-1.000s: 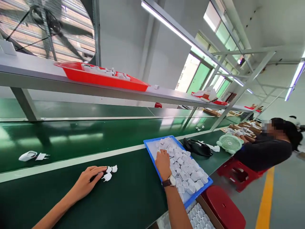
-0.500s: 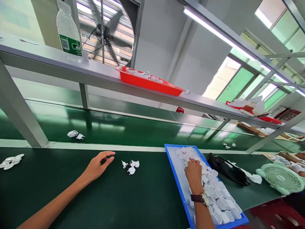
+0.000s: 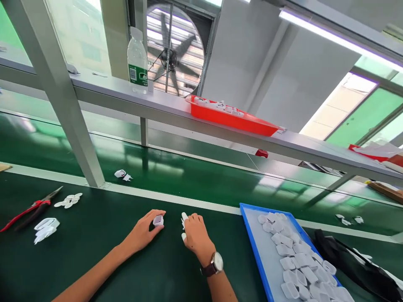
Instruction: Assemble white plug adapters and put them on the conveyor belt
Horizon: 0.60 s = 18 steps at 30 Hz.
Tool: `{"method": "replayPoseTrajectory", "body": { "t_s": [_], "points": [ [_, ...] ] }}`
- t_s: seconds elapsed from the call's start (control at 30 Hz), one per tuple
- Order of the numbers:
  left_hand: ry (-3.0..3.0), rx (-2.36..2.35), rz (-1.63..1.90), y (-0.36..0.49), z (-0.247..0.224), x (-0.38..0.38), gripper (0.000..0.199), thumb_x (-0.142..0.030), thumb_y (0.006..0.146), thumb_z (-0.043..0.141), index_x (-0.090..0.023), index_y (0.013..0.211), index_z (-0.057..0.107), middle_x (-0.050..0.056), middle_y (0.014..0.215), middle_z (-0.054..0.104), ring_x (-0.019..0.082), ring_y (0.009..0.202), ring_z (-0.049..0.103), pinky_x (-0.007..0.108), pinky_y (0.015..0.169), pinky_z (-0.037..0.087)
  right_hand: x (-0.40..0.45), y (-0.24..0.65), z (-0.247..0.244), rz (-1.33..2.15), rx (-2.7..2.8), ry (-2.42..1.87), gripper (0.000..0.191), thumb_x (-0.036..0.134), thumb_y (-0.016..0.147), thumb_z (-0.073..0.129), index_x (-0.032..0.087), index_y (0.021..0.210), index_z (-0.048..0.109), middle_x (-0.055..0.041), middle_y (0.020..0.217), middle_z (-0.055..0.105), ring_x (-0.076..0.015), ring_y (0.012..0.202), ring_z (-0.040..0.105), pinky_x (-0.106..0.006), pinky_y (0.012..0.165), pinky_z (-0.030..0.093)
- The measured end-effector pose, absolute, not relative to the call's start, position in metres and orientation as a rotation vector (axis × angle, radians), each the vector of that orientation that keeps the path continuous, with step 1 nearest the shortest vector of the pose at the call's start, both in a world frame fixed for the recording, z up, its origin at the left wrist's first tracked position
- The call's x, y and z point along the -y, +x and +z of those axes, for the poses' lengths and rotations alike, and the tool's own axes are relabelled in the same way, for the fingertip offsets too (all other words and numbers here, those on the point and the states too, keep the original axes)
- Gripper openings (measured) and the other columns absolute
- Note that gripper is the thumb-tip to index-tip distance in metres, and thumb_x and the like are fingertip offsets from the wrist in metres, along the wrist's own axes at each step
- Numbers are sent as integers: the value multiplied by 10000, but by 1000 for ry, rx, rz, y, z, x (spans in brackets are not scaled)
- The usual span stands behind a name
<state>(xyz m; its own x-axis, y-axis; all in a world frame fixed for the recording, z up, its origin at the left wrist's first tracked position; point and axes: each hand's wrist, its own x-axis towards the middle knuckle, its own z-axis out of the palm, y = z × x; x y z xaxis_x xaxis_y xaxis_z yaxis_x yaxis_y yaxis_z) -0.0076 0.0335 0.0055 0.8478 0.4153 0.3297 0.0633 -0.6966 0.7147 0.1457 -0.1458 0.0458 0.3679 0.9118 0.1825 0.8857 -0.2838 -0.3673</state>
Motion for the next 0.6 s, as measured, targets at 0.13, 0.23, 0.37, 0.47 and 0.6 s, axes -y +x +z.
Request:
{"method": "replayPoseTrajectory", "body": {
  "t_s": [0.13, 0.23, 0.37, 0.47, 0.6],
  "points": [
    [2325, -302, 714, -14, -1, -29, 571, -227, 812, 741, -263, 1358, 577, 107, 1367, 633, 354, 1313, 551, 570, 1117, 439, 141, 150, 30, 63, 1412, -2172, 521, 108, 819, 572, 159, 1337, 609, -115, 1035, 709, -263, 955, 650, -452, 907, 537],
    [2265, -140, 794, -14, 0, -14, 715, -306, 817, 790, -286, 1458, 476, 120, 1468, 557, 349, 1384, 490, 547, 1155, 411, 139, 140, 22, 293, 1061, -1746, 559, 256, 890, 611, 205, 1436, 500, -85, 1080, 684, -207, 904, 679, -354, 772, 598],
    [1932, -169, 713, -16, 4, 6, 418, -277, 936, 649, -310, 1334, 525, 65, 1271, 671, 229, 1122, 680, 392, 1005, 555, 138, 124, 17, 605, 784, -1372, 403, 364, 869, 716, 227, 1237, 622, -71, 1023, 689, -209, 851, 705, -322, 648, 613],
    [1696, -253, 683, -18, 10, 12, 246, -303, 918, 667, -265, 1151, 600, 66, 1179, 676, 195, 949, 705, 330, 863, 589, 139, 118, 19, 495, 842, -1431, 274, 350, 899, 685, 237, 1146, 649, -113, 1228, 646, -211, 940, 711, -371, 807, 625],
    [1484, -341, 563, -18, 18, 11, 394, -385, 849, 755, -236, 1180, 603, 22, 891, 675, 160, 724, 657, 295, 691, 565, 143, 113, 22, 285, 1087, -1586, 393, 260, 883, 696, 288, 1267, 620, -104, 1456, 537, -246, 1246, 607, -456, 1095, 490]
  ]
}}
